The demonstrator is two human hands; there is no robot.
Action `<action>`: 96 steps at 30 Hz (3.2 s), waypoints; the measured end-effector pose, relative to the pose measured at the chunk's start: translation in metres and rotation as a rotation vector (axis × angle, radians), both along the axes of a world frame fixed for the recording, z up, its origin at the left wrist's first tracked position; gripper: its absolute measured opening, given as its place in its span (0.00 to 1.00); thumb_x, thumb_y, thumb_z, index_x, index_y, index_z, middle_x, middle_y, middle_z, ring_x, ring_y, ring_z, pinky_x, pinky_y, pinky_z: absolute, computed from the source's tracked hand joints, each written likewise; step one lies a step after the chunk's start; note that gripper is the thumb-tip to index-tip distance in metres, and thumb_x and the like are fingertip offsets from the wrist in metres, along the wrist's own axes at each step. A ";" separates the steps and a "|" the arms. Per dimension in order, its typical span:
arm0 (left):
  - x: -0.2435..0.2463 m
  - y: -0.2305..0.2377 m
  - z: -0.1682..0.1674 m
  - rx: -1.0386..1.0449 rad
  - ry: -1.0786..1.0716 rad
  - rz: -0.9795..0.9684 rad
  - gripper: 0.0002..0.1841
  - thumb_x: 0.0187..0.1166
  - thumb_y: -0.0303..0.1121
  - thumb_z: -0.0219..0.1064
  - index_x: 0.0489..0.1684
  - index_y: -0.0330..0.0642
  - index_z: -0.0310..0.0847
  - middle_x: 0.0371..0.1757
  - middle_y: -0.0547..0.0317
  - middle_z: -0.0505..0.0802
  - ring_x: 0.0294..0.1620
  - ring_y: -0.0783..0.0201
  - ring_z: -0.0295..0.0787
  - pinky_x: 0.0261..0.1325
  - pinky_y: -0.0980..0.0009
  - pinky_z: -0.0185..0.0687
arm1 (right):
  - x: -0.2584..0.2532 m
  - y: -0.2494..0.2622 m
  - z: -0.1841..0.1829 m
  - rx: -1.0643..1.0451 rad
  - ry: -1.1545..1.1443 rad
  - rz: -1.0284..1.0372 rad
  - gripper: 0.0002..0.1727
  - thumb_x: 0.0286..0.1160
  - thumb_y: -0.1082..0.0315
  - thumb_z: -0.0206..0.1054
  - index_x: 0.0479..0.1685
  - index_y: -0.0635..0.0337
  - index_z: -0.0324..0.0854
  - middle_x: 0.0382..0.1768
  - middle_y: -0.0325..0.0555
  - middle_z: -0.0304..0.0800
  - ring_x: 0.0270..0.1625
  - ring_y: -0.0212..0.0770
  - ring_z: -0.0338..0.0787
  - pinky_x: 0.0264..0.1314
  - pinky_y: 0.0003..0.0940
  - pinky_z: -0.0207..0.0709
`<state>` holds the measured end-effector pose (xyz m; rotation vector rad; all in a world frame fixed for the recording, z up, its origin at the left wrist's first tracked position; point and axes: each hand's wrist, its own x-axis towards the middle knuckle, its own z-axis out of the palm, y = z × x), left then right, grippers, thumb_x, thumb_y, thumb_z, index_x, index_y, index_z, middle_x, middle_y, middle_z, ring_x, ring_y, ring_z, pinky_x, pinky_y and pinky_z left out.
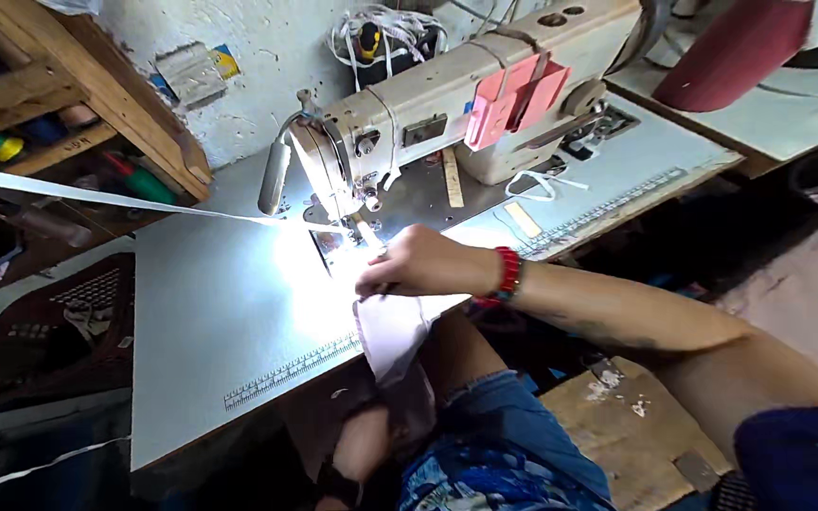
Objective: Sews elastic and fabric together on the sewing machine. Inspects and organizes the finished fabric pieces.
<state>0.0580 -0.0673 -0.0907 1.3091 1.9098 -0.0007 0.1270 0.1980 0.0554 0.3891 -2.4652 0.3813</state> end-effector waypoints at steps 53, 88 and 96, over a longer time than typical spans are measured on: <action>-0.141 0.128 0.100 1.009 0.383 -0.102 0.18 0.83 0.45 0.63 0.59 0.47 0.92 0.68 0.56 0.91 0.76 0.55 0.80 0.82 0.42 0.62 | 0.015 0.008 -0.062 0.009 -0.364 -0.437 0.17 0.73 0.47 0.69 0.46 0.49 0.88 0.39 0.46 0.88 0.44 0.52 0.89 0.29 0.46 0.78; -0.071 0.086 0.076 0.928 0.212 -0.285 0.21 0.85 0.49 0.62 0.66 0.48 0.89 0.74 0.61 0.89 0.80 0.62 0.79 0.85 0.48 0.65 | 0.025 0.000 -0.067 0.046 -0.193 -0.372 0.20 0.75 0.44 0.66 0.44 0.51 0.90 0.35 0.43 0.91 0.41 0.48 0.90 0.36 0.46 0.81; -0.062 0.074 0.076 0.922 0.178 -0.274 0.17 0.86 0.46 0.62 0.63 0.51 0.90 0.73 0.57 0.89 0.77 0.59 0.82 0.74 0.55 0.80 | 0.037 -0.009 -0.066 0.073 -0.300 -0.381 0.29 0.78 0.37 0.61 0.56 0.52 0.89 0.33 0.44 0.91 0.36 0.48 0.90 0.32 0.46 0.81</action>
